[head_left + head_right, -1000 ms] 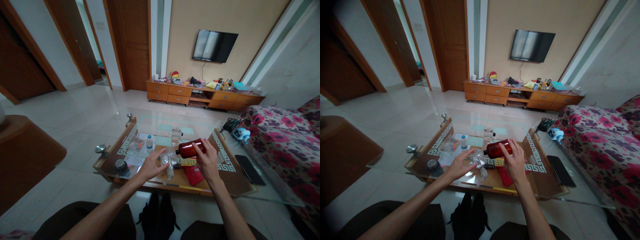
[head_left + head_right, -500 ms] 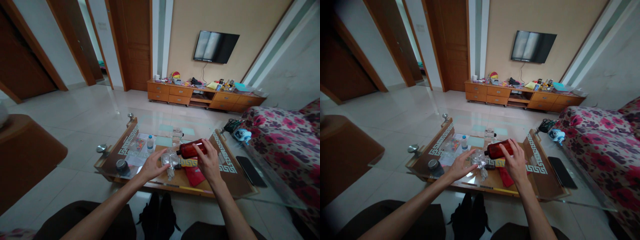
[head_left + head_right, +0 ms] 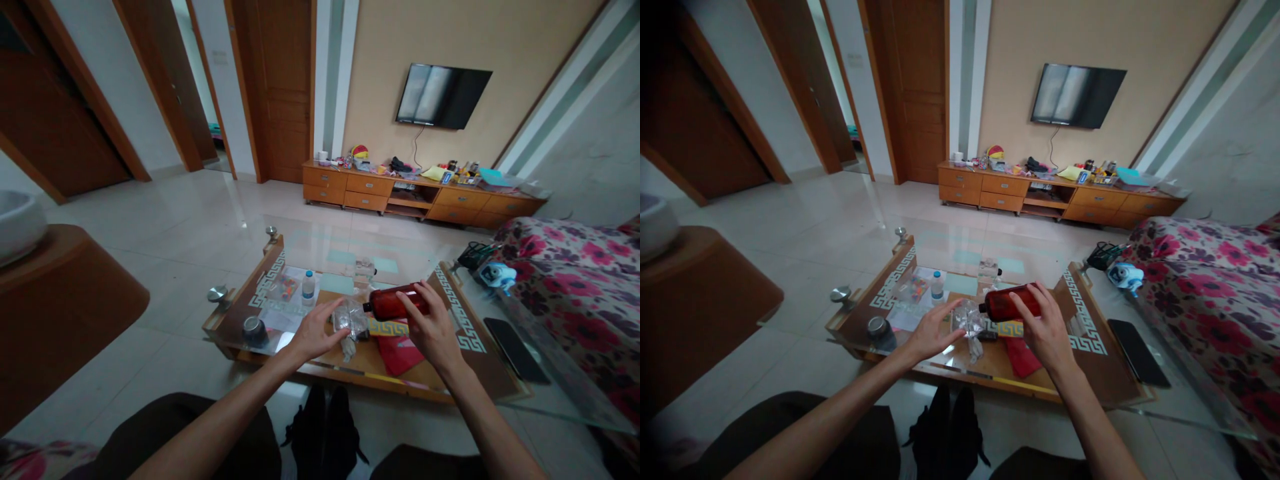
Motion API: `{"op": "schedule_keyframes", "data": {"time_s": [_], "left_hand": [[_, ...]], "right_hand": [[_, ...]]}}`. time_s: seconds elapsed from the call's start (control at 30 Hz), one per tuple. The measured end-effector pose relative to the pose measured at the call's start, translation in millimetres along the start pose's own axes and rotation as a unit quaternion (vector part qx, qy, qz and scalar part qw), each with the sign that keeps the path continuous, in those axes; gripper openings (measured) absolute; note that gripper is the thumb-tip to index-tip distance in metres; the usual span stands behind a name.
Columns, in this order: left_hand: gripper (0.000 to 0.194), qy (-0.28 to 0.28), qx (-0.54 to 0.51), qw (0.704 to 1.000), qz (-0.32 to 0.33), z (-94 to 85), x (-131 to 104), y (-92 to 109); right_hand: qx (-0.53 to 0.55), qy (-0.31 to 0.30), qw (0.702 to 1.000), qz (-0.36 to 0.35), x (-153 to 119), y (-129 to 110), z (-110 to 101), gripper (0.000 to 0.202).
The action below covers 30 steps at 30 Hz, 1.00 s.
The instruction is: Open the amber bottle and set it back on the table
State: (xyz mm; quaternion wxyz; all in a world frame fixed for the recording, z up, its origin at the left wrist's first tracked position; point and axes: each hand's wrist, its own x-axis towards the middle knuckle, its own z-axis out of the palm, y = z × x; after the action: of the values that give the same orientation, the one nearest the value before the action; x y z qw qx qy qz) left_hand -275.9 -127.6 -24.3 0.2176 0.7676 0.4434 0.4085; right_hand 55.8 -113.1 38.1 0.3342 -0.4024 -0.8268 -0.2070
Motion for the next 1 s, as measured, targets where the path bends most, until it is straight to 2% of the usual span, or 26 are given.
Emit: {"op": "schedule_keyframes", "data": {"time_s": [0.63, 1.0], "left_hand": [[0.072, -0.011, 0.011, 1.000, -0.004, -2.2, -3.0, -2.1], [0.071, -0.007, -0.005, 1.000, -0.007, -6.2, -5.0, 2.7]], "right_hand": [[-0.025, -0.051, 0.994, -0.091, 22.3, 5.5, -22.7, 0.087], [-0.026, -0.073, 0.992, -0.096, 31.9, -2.5, -33.3, 0.087]]}}
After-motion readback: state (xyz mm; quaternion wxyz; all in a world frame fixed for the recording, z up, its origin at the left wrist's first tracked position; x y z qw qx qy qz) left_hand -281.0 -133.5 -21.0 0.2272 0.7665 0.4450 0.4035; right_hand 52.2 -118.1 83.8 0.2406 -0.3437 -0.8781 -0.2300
